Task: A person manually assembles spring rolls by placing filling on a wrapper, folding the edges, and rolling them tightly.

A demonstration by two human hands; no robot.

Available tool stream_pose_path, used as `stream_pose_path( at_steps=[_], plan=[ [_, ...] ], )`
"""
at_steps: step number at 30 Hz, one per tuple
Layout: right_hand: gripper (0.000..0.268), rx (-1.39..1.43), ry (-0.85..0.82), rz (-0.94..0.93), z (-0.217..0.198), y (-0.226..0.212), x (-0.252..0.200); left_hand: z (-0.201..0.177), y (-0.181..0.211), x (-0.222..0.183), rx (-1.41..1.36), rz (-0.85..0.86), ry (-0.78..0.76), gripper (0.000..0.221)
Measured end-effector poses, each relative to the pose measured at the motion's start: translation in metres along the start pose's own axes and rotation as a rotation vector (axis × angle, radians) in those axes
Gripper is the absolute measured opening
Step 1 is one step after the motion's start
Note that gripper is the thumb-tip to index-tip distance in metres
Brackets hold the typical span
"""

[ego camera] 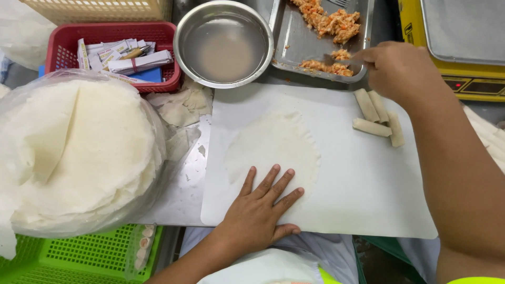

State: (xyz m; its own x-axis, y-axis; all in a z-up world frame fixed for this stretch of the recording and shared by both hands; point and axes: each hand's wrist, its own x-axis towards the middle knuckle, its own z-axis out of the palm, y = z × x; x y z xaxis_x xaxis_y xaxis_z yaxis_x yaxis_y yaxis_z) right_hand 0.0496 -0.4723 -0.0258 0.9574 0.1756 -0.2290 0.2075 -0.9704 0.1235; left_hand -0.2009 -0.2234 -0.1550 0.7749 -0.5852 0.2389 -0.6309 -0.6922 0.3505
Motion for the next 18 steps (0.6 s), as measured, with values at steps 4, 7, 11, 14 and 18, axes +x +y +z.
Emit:
stream_pose_path(
  at_steps=[4, 7, 11, 14, 18],
  plan=[
    [0.058, -0.082, -0.075, -0.041, 0.001, 0.002, 0.009, -0.001, 0.0, 0.0, -0.002, -0.004, -0.032, 0.073],
    [0.042, 0.054, -0.135, 0.006, -0.007, -0.002, 0.009, -0.001, 0.001, 0.0, 0.005, -0.008, -0.028, 0.073],
    [0.038, 0.313, -0.177, 0.133, -0.016, -0.001, 0.002, 0.0, 0.001, 0.0, -0.006, -0.017, -0.042, 0.072],
    [0.032, 0.479, -0.204, 0.224, -0.037, -0.012, -0.023, 0.0, 0.0, 0.0, -0.002, -0.014, -0.047, 0.073],
    [0.033, 0.384, -0.243, 0.087, -0.025, 0.003, -0.068, -0.005, 0.0, -0.002, -0.068, 0.004, 0.003, 0.068]
  ],
)
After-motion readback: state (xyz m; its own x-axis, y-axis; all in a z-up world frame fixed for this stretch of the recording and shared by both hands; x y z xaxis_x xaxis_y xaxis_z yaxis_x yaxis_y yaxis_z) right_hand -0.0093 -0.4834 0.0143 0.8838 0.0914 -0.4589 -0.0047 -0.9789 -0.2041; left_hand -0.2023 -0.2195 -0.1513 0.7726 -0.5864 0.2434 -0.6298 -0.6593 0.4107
